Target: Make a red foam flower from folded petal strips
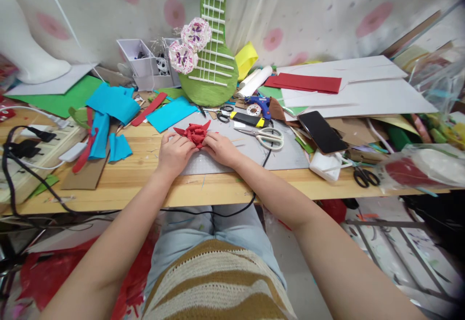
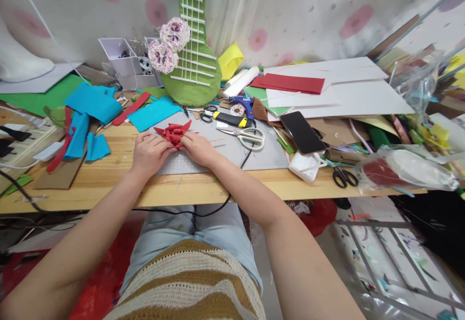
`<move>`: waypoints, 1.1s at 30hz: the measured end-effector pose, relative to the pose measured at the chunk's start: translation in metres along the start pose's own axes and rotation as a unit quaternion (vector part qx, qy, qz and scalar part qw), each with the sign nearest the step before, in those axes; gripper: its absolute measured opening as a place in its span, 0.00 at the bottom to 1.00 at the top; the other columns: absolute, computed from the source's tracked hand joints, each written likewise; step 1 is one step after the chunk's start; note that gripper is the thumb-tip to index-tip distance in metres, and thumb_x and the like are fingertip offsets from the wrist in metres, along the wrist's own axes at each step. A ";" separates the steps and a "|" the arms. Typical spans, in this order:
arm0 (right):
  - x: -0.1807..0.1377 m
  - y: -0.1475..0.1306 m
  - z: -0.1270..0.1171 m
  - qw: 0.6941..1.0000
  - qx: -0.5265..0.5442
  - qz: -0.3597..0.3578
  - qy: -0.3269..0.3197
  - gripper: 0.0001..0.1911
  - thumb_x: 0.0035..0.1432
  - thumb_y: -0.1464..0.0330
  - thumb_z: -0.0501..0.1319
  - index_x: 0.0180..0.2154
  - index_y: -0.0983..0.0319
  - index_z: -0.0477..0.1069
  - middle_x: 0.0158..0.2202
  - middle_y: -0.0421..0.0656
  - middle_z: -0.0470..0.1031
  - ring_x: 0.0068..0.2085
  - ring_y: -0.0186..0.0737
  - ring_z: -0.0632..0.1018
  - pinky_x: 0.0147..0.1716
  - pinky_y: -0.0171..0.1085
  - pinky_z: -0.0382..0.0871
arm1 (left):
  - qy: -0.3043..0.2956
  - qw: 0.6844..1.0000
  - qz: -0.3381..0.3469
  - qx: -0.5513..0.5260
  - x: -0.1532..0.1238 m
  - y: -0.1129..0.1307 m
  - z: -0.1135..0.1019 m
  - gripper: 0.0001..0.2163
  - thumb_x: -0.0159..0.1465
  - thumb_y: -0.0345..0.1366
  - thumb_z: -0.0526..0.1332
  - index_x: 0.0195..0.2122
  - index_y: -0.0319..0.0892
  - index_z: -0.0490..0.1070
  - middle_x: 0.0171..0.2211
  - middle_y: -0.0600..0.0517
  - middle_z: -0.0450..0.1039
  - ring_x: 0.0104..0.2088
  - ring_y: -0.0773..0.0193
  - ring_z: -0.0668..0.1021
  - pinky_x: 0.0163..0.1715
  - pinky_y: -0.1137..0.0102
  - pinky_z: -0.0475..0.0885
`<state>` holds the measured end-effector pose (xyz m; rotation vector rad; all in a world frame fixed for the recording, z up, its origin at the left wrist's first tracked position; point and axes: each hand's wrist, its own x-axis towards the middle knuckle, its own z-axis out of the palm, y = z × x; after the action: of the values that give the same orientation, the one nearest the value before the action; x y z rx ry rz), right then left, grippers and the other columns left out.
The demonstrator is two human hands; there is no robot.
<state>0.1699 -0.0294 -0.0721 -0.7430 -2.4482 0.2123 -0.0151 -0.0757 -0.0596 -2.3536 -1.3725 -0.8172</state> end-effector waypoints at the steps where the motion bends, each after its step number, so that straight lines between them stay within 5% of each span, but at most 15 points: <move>1: 0.000 0.000 0.000 1.000 0.001 -0.004 0.003 0.09 0.63 0.67 0.52 0.36 0.63 0.68 0.38 0.47 0.70 0.39 0.38 0.70 0.39 0.37 0.65 | 0.002 1.000 -0.001 0.003 0.000 0.001 0.000 0.09 0.62 0.42 0.57 0.29 0.46 0.73 0.29 0.52 0.76 0.35 0.59 0.73 0.46 0.58 0.59; 16: 0.000 -0.003 -0.006 1.000 -0.003 0.020 -0.004 0.10 0.62 0.64 0.54 0.39 0.64 0.68 0.39 0.49 0.70 0.42 0.40 0.71 0.42 0.39 0.66 | 0.035 0.997 0.010 0.061 0.001 0.001 0.001 0.11 0.64 0.41 0.56 0.25 0.46 0.68 0.25 0.55 0.74 0.33 0.63 0.72 0.46 0.59 0.58; 28: 0.001 0.000 -0.004 0.999 -0.002 0.028 0.030 0.08 0.63 0.67 0.52 0.34 0.63 0.67 0.35 0.46 0.70 0.38 0.38 0.70 0.39 0.36 0.64 | 0.059 0.997 -0.031 0.028 -0.001 0.007 -0.003 0.08 0.61 0.45 0.59 0.31 0.47 0.70 0.30 0.53 0.76 0.35 0.58 0.72 0.46 0.56 0.57; 33: 0.001 0.003 -0.004 0.999 0.010 0.026 0.030 0.08 0.63 0.68 0.52 0.33 0.63 0.67 0.35 0.46 0.69 0.39 0.37 0.70 0.39 0.36 0.65 | 0.076 0.992 -0.102 0.007 -0.002 0.009 -0.001 0.13 0.55 0.47 0.63 0.34 0.44 0.65 0.29 0.52 0.74 0.32 0.58 0.74 0.45 0.58 0.59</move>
<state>0.1727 -0.0267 -0.0693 -0.7937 -2.3690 0.2301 -0.0081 -0.0818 -0.0600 -2.1154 -1.5633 -1.0170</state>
